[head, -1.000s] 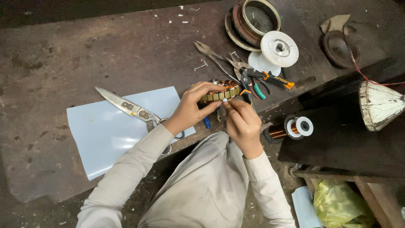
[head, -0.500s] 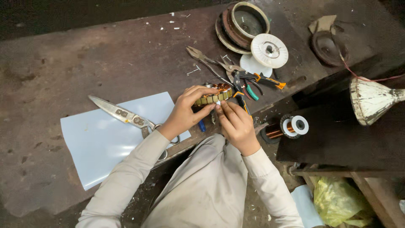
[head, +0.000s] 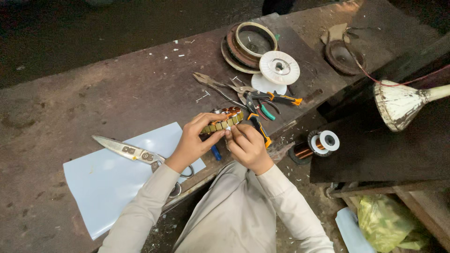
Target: The person cuts small strips of white material using scissors and inserts them into slots on a copper-wound stator. They use a blue-handled tool to press the strips into place and repeat the process for multiple slots.
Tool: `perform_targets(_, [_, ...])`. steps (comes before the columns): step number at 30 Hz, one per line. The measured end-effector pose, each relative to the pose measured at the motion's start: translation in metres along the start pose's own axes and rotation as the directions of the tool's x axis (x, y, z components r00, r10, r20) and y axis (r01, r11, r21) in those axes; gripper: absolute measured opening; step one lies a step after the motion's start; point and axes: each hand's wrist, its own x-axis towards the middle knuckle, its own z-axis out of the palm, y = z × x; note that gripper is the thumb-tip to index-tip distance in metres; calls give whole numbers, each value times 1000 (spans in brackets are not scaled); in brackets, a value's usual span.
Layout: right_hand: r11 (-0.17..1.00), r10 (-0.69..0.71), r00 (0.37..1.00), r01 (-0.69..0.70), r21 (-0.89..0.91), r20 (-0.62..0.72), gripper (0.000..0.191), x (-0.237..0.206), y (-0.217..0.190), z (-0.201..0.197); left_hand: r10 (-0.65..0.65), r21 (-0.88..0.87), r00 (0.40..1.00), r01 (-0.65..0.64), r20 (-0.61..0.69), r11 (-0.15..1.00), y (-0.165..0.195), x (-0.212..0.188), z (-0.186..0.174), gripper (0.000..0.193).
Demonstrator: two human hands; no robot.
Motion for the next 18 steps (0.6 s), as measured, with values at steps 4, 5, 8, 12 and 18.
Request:
perform_targets(4, [1000, -16, 1000, 16, -17, -4, 15, -7, 2, 8, -23, 16, 999, 23, 29, 1000, 0, 0, -1, 34])
perform_targets(5, [1000, -18, 1000, 18, -23, -15, 15, -7, 2, 10, -21, 16, 999, 21, 29, 1000, 1, 0, -2, 34])
perform_targets(8, [999, -27, 999, 26, -22, -38, 16, -8, 4, 13, -22, 24, 999, 21, 32, 999, 0, 1, -2, 33])
perform_targets(12, [1000, 10, 1000, -10, 2, -28, 15, -9, 3, 11, 3, 31, 1000, -4, 26, 999, -3, 1, -1, 34])
perform_targets(18, [995, 96, 993, -93, 44, -76, 16, -12, -2, 19, 17, 43, 1000, -17, 9, 999, -4, 2, 2, 33])
